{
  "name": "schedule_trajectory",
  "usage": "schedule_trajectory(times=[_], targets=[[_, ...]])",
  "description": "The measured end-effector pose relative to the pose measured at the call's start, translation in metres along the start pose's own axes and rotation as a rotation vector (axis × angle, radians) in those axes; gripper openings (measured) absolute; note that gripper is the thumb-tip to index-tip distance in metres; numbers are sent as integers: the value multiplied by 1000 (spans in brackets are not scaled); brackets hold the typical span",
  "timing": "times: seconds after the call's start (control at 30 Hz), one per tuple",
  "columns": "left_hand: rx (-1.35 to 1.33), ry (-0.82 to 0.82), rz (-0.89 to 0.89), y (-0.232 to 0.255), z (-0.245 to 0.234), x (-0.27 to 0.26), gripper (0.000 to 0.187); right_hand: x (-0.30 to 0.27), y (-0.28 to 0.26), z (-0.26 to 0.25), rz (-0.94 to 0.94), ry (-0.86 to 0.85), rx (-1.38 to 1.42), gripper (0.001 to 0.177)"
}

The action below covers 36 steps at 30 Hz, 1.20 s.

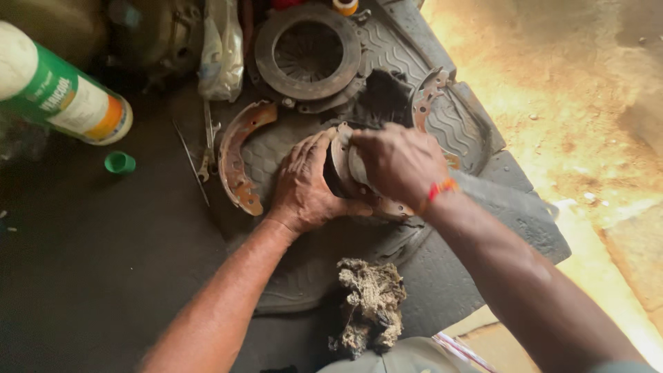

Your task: The person wipes a brake shoe with a cloth and scrapes its surface using a metal tool.

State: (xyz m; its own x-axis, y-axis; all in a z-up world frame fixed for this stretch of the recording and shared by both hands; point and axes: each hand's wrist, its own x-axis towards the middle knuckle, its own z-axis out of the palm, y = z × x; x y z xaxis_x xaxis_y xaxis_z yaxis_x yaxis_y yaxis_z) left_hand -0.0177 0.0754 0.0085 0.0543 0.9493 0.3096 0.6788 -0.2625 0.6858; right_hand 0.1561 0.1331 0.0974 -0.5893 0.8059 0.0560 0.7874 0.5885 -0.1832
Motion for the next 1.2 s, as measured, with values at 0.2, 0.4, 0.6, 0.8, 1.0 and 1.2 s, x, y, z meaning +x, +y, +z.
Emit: schedule_trajectory(times=[0.2, 0.4, 0.6, 0.8, 1.0, 1.2], targets=[[-24, -5, -14, 3, -4, 1, 126, 6, 15, 16, 20, -17, 13, 29], [22, -13, 3, 3, -4, 1, 127, 2, 18, 20, 69, -18, 101, 27], [10, 2, 11, 4, -3, -1, 125, 7, 14, 18, 47, -34, 37, 27], [-5, -15, 10, 3, -7, 8, 122, 5, 17, 10, 61, -11, 49, 29], [68, -24, 15, 4, -2, 2, 124, -1, 25, 9, 13, -27, 6, 28], [38, -11, 8, 2, -2, 0, 122, 10, 11, 1, 88, -169, -3, 23]])
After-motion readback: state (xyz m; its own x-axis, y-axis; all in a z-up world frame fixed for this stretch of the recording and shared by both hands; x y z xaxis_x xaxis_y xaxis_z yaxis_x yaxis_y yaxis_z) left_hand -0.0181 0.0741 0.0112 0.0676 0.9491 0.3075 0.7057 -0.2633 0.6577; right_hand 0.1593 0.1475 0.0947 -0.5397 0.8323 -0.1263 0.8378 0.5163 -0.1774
